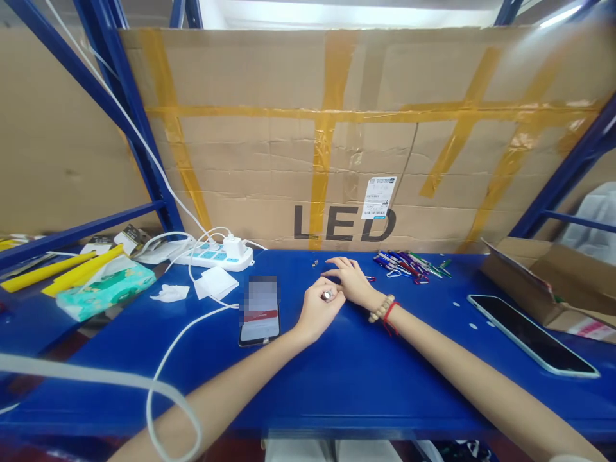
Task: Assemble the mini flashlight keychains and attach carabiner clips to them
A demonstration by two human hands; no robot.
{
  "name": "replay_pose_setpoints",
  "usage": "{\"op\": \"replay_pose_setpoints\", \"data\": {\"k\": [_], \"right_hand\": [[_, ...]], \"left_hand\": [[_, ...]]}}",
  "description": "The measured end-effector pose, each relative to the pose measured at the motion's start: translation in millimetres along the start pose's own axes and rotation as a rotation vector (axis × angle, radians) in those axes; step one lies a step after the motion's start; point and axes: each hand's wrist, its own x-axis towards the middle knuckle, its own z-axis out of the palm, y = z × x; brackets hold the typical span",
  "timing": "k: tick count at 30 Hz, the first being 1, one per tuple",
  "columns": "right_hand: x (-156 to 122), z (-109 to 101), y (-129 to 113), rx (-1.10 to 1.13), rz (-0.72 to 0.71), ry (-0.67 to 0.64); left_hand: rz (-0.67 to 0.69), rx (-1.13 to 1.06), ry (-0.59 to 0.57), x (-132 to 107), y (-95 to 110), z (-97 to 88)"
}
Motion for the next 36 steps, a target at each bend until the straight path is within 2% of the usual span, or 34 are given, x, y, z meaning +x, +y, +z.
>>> {"op": "replay_pose_setpoints", "data": {"k": [5,11,17,20,22,25,27,31,36], "right_hand": [[-4,-1,3,0.046,0.066,0.051],[-8,2,8,0.136,0.106,0.041],[-9,0,14,0.224,0.121,0.073],[-9,-7,12,0.258,0.133,0.116],[-10,-15,6,0.319,0.131,0.191],[-11,-29,-10,0.561,0.034,0.375],[-13,-36,-20,0.659,-0.076,0.417],[-16,-38,-29,0.532,-0.255,0.423],[-19,-37,-28,0.372,-0.353,0.407]], "left_hand": [[0.017,-0.007,-0.006,-2,0,1.8],[0.023,0.0,-0.011,1,-2,0.6],[-0.047,0.041,0.106,8,-10,-4.0],[-0.088,0.065,0.157,10,-13,-4.9],[-0.104,0.076,0.17,10,-14,-4.6],[-0.122,0.083,0.172,10,-14,-4.0],[-0.137,0.087,0.169,10,-14,-4.0],[-0.154,0.105,0.181,11,-14,-5.0],[-0.176,0.129,0.189,11,-13,-5.9]]}}
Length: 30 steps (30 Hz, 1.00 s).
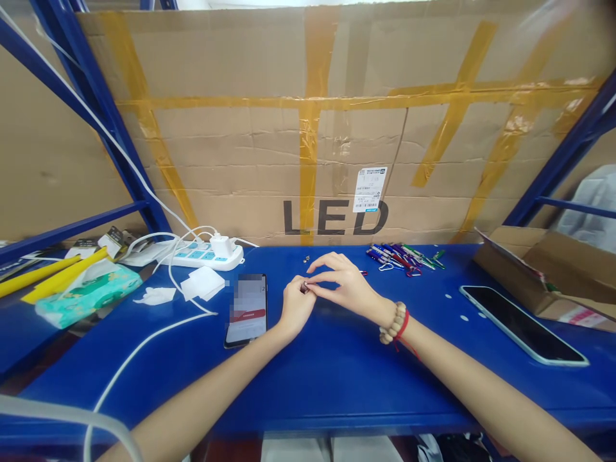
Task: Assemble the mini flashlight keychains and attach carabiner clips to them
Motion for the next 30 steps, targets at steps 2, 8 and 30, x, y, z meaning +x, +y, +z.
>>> {"op": "replay_pose_setpoints", "data": {"k": [2,8,30], "right_hand": [[0,-1,-1,-0.025,-0.026,-0.053],[1,-4,-5,-0.033,0.02,-0.169],[15,53,61,-0.44,0.344,-0.435]], "left_hand": [[-0.008,0.006,-0.004,-1,0,-0.3],[-0.038,0.024,-0.035,-3,0,-0.5],[-0.015,-0.048,-0.144,-16,14,2.5]]}}
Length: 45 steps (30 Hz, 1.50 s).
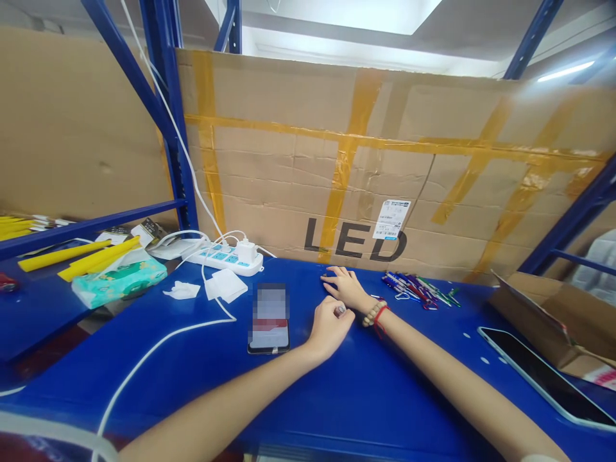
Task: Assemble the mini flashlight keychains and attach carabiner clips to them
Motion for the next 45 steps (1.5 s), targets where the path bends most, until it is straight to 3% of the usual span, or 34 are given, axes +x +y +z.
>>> {"op": "replay_pose_setpoints", "data": {"k": [8,20,25,28,31,37,45], "right_hand": [[-11,-8,9,0.051,0.089,0.062],[-21,-7,22,0.274,0.16,0.033],[-40,-23,18,0.46,0.15,-0.009],[-53,-42,4,0.661,0.175,0.107],[-61,-59,-12,0.782,0.077,0.239],[-67,-66,-20,0.685,-0.22,0.255],[-74,-68,-21,0.445,-0.351,0.338]], "left_hand": [[-0.013,-0.003,-0.035,-5,3,0.4],[0.004,0.028,-0.033,1,-3,-0.3],[-0.004,0.033,-0.039,2,-6,0.4],[-0.024,0.029,-0.051,3,-10,1.6],[-0.044,0.022,-0.055,5,-13,2.1],[-0.058,0.016,-0.052,5,-13,1.8],[-0.041,0.012,-0.038,3,-9,2.7]]}}
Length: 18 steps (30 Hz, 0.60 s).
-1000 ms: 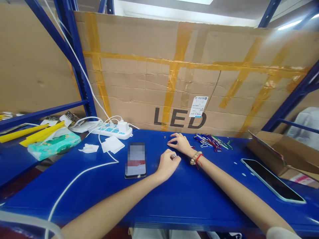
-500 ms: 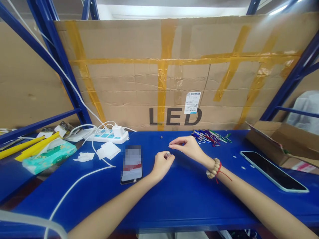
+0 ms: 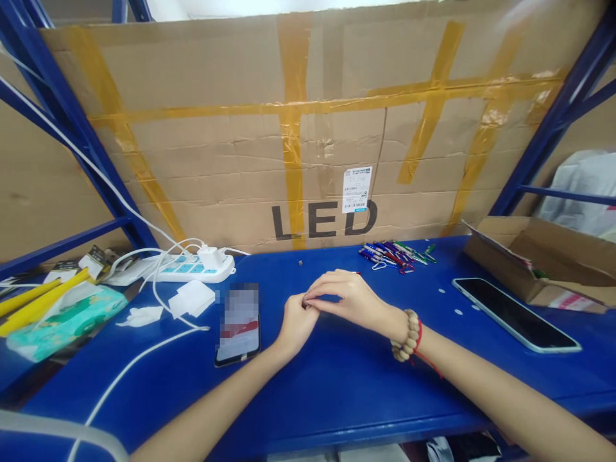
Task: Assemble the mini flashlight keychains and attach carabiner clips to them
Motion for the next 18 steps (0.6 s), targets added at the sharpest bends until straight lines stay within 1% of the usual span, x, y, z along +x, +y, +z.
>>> {"op": "replay_pose_setpoints", "data": {"k": [5,12,15,18], "right_hand": [[-0.6,1.5,-4.5,-0.044,-0.003,-0.008],[-3.8,1.5,-3.5,-0.118,-0.069,-0.006],[-4.3,4.2,-5.2,-0.079,-0.034,-0.008],[-3.5,5.0,-6.2,0.01,0.029,-0.002]], "left_hand": [[0.017,-0.017,0.013,-0.4,2.7,-1.4],[0.023,-0.044,0.03,-0.9,3.4,-1.8],[0.036,-0.056,0.028,-1.4,4.5,-1.5],[0.05,-0.055,0.026,-2.6,5.4,-0.6]]}}
